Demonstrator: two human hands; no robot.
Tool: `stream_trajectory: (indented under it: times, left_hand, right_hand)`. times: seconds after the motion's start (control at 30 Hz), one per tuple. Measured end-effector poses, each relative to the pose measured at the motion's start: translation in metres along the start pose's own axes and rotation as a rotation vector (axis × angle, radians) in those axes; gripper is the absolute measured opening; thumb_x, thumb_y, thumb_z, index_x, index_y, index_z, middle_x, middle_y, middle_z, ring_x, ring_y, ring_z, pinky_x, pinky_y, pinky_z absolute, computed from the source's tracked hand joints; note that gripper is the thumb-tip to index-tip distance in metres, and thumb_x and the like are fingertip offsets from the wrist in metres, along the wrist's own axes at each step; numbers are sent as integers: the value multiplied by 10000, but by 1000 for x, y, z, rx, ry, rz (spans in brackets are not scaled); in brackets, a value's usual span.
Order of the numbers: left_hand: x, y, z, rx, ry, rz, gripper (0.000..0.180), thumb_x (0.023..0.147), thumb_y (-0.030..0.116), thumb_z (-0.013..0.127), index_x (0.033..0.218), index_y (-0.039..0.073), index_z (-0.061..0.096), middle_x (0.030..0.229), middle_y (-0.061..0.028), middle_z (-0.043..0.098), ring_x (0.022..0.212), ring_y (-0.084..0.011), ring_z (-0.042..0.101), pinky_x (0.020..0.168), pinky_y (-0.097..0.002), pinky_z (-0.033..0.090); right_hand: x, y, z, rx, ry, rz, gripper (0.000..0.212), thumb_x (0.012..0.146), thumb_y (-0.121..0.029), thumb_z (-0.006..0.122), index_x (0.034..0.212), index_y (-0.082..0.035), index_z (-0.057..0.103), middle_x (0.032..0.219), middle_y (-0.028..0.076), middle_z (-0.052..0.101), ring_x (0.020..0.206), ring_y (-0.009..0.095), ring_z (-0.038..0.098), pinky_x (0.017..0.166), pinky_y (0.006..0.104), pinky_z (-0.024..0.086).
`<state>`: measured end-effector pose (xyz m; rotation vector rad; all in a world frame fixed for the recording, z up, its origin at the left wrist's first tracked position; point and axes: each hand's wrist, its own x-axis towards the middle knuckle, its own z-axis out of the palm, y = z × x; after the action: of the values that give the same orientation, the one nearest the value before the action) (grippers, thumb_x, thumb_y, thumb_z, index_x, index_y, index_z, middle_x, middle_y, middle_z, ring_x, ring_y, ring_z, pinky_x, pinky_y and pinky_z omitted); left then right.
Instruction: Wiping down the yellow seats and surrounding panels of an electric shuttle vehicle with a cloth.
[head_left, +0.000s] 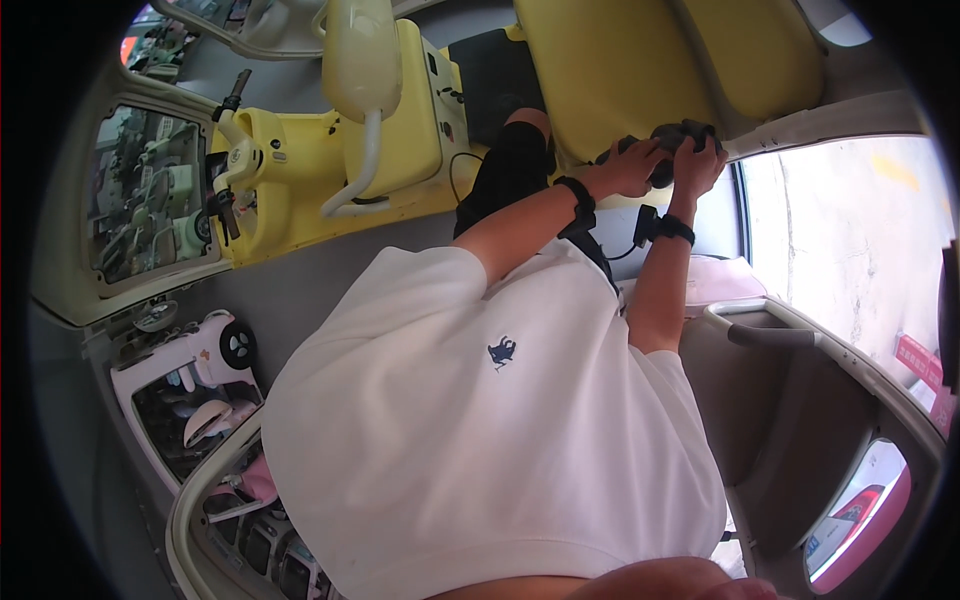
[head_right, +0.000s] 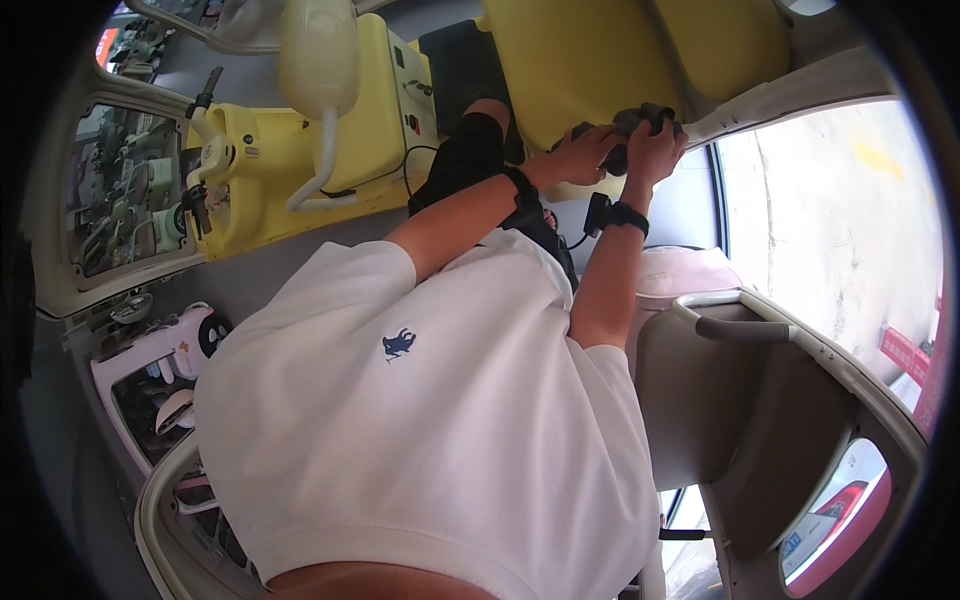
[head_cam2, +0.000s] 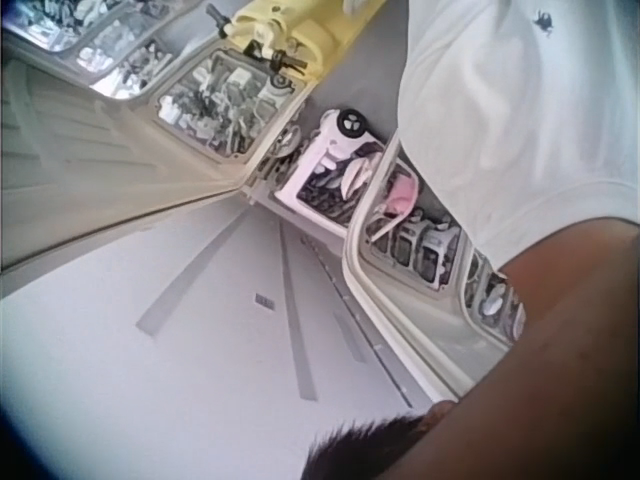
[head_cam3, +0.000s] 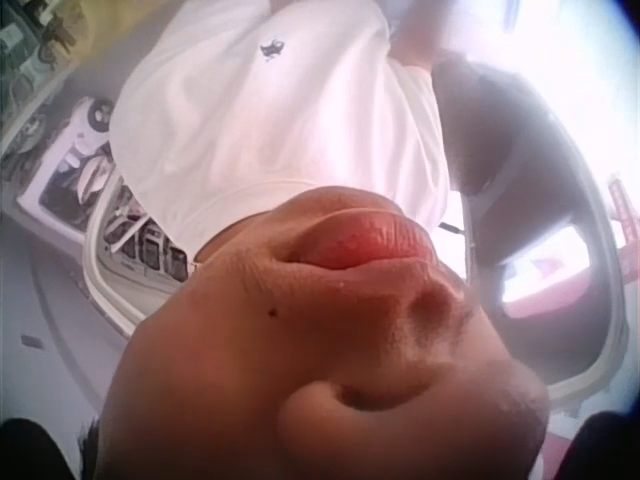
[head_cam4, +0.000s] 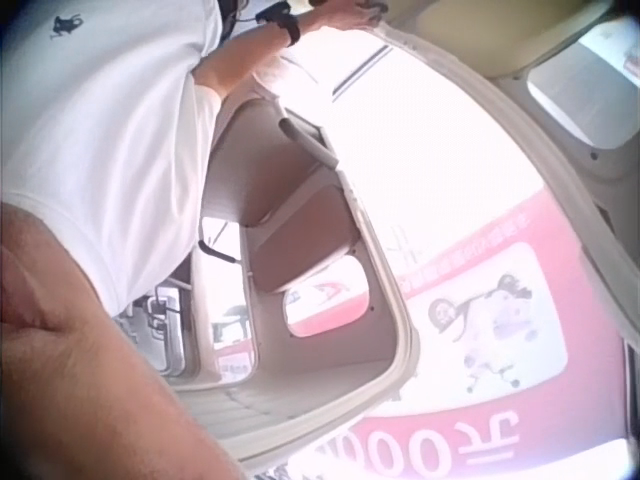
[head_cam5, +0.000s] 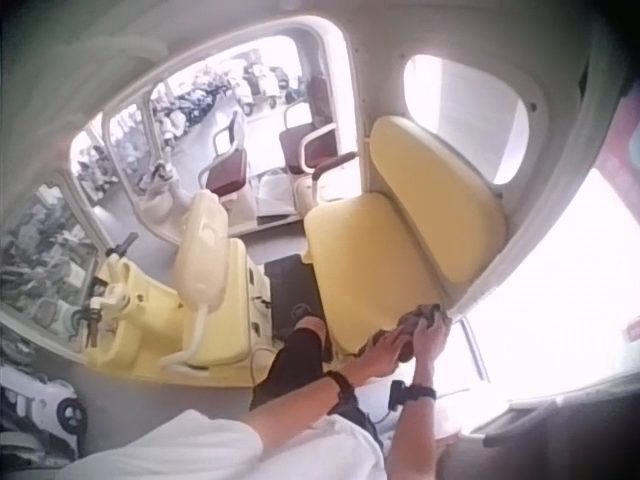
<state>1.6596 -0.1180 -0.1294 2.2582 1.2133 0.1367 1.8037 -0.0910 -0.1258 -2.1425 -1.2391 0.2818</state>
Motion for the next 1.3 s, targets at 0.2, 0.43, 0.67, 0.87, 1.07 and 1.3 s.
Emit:
stream_trajectory:
  times: [0.2, 0.43, 0.67, 0.87, 1.07, 1.3]
  left_hand:
    - [-17, 1, 4, 68, 29, 14, 823, 803, 128, 656, 1514, 287, 274, 1580, -186, 187, 1483, -349, 176, 1085, -705, 239]
    - [-14, 1, -1, 87, -66, 4, 852, 811, 106, 616, 1545, 332, 247, 1599, -159, 139, 1499, -326, 134, 1118, -664, 217]
    - [-15, -2, -3, 32, -69, 18, 867, 793, 73, 593, 1544, 359, 269, 1630, -169, 89, 1512, -310, 125, 1137, -657, 195]
    - [-14, -10, -2, 16, -87, 24, 805, 798, 107, 599, 1517, 360, 339, 1633, -157, 81, 1514, -304, 121, 1138, -636, 214]
    - [-13, -10, -8, 76, -141, 0, 695, 834, 179, 629, 1482, 303, 412, 1625, -108, 116, 1505, -271, 149, 1157, -569, 222]
    - [-10, -15, -2, 76, -106, 11, 654, 825, 182, 617, 1457, 270, 472, 1628, -109, 132, 1502, -265, 159, 1139, -553, 254]
  right_hand:
    - [-9, 2, 0, 21, 5, 5, 516, 835, -325, 598, 1302, -105, 615, 1334, 199, 486, 1242, 385, 506, 988, 479, 475]
    - [-12, 7, -2, 10, -35, -36, 543, 838, -332, 613, 1337, -119, 586, 1381, 183, 462, 1254, 382, 501, 1003, 477, 468]
    - [-16, 4, -2, 4, -38, -43, 534, 864, -319, 594, 1359, -120, 564, 1361, 188, 465, 1250, 381, 506, 981, 478, 482]
    - [-25, -1, -5, -81, -137, -111, 487, 899, -284, 551, 1350, -100, 556, 1267, 213, 496, 1182, 407, 533, 911, 511, 511]
    - [-38, -6, 1, -161, -161, -218, 428, 931, -239, 514, 1332, -96, 557, 1212, 228, 501, 1134, 409, 546, 877, 517, 522]
    - [-32, -11, 6, -288, -184, -316, 422, 933, -214, 490, 1335, -100, 554, 1221, 221, 504, 1150, 399, 538, 890, 500, 524]
